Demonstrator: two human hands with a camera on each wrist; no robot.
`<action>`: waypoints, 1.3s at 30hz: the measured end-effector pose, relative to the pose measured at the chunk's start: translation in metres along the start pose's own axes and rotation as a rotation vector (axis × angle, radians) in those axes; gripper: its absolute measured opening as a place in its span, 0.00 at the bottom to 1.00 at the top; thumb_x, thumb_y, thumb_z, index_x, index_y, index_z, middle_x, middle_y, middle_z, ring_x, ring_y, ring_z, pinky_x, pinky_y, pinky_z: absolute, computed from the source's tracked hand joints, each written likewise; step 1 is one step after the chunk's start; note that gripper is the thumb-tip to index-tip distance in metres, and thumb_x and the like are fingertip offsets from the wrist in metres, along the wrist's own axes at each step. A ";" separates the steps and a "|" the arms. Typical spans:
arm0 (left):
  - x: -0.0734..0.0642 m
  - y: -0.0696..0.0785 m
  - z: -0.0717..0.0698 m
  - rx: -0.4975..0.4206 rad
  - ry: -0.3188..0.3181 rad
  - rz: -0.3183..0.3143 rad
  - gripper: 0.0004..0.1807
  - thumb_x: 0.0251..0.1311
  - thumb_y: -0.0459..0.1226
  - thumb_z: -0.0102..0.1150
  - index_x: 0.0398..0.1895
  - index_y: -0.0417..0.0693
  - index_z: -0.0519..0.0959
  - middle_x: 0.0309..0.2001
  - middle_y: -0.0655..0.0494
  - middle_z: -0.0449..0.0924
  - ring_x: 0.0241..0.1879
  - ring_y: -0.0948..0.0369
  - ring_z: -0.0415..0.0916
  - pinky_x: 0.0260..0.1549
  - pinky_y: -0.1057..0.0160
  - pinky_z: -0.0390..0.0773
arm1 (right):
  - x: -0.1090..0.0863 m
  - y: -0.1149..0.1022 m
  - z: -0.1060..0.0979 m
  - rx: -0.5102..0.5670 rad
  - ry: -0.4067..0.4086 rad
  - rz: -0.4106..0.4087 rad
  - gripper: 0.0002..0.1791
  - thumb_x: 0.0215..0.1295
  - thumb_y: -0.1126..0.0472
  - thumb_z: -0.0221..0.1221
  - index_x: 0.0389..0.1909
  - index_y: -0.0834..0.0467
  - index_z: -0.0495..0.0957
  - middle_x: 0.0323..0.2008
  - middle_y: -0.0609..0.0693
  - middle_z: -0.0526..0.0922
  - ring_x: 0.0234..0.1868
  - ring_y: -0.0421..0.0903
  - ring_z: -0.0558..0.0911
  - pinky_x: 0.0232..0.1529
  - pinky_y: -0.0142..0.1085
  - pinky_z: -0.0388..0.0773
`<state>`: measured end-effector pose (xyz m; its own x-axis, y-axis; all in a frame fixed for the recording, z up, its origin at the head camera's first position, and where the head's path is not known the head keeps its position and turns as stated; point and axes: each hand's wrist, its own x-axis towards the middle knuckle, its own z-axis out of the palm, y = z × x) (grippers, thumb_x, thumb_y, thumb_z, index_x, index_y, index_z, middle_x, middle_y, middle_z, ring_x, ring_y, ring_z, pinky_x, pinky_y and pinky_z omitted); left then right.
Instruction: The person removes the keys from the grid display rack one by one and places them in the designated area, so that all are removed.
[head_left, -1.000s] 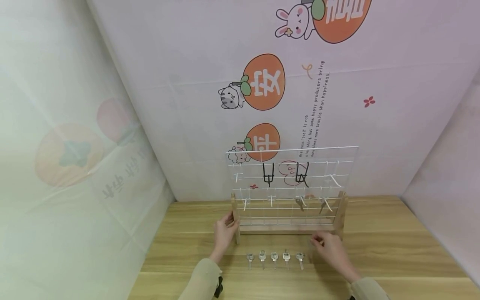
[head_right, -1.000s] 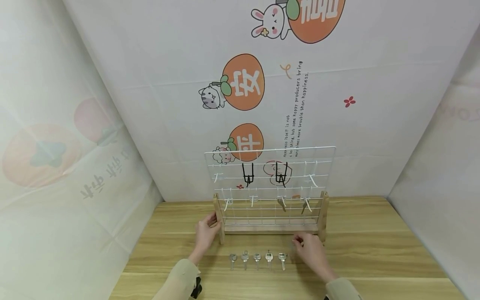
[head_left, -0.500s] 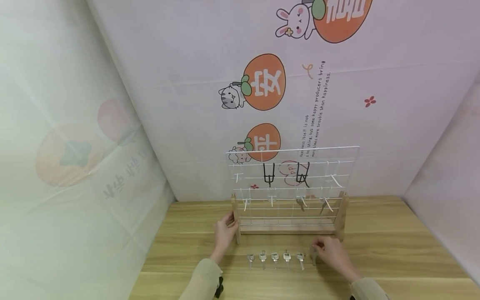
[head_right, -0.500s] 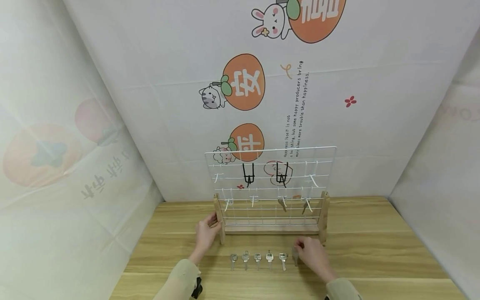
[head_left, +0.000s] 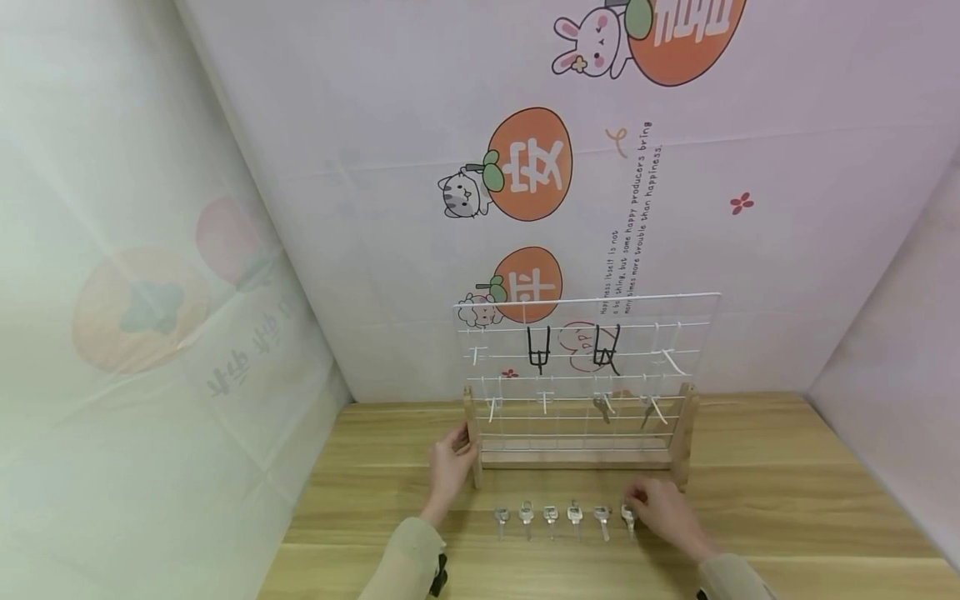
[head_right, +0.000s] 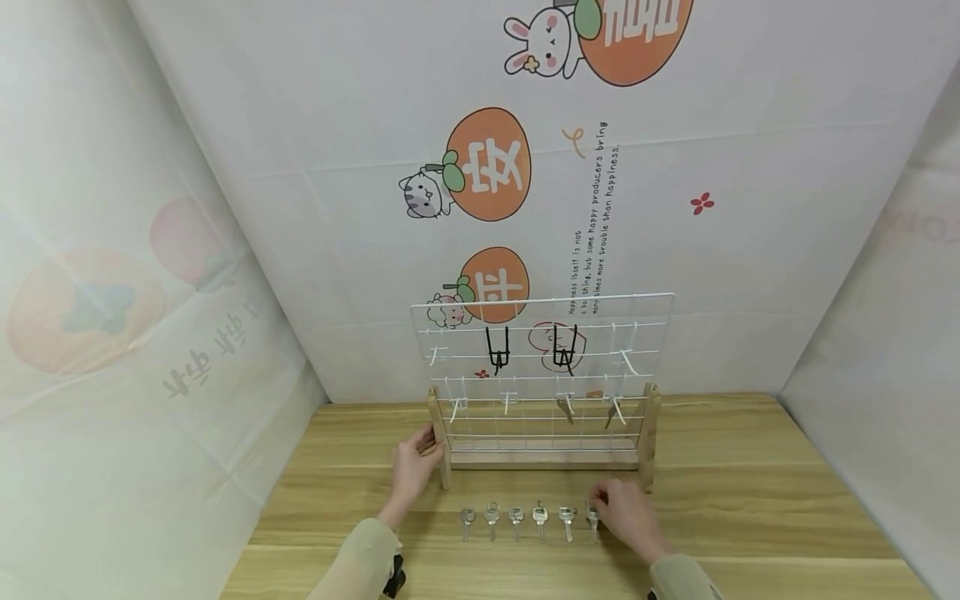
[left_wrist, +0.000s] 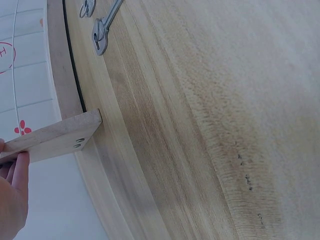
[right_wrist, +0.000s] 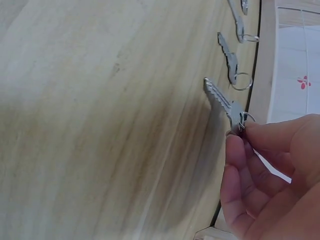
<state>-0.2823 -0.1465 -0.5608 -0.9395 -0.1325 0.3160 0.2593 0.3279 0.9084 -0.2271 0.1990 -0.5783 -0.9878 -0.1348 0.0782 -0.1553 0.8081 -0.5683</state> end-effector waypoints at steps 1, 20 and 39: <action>0.000 0.000 0.000 0.002 0.001 0.002 0.20 0.59 0.24 0.63 0.56 0.26 0.76 0.50 0.29 0.82 0.49 0.41 0.84 0.46 0.63 0.89 | 0.000 0.000 0.001 0.002 0.000 -0.006 0.02 0.59 0.66 0.66 0.28 0.58 0.82 0.24 0.44 0.83 0.20 0.33 0.71 0.19 0.23 0.70; 0.000 0.002 0.000 -0.008 0.011 0.011 0.20 0.58 0.24 0.63 0.54 0.25 0.76 0.50 0.28 0.82 0.49 0.40 0.84 0.46 0.61 0.89 | 0.003 -0.001 0.004 -0.056 0.006 -0.057 0.03 0.59 0.66 0.66 0.27 0.60 0.82 0.25 0.45 0.84 0.23 0.35 0.72 0.22 0.25 0.71; 0.000 0.002 0.000 -0.014 0.005 0.018 0.21 0.57 0.23 0.63 0.55 0.24 0.76 0.50 0.27 0.81 0.49 0.39 0.84 0.46 0.61 0.89 | 0.004 0.000 0.006 -0.030 0.006 -0.044 0.06 0.57 0.68 0.66 0.26 0.55 0.82 0.23 0.43 0.83 0.22 0.33 0.72 0.21 0.24 0.70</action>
<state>-0.2815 -0.1457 -0.5596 -0.9336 -0.1315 0.3334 0.2790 0.3170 0.9065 -0.2308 0.1953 -0.5830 -0.9800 -0.1677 0.1074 -0.1991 0.8180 -0.5396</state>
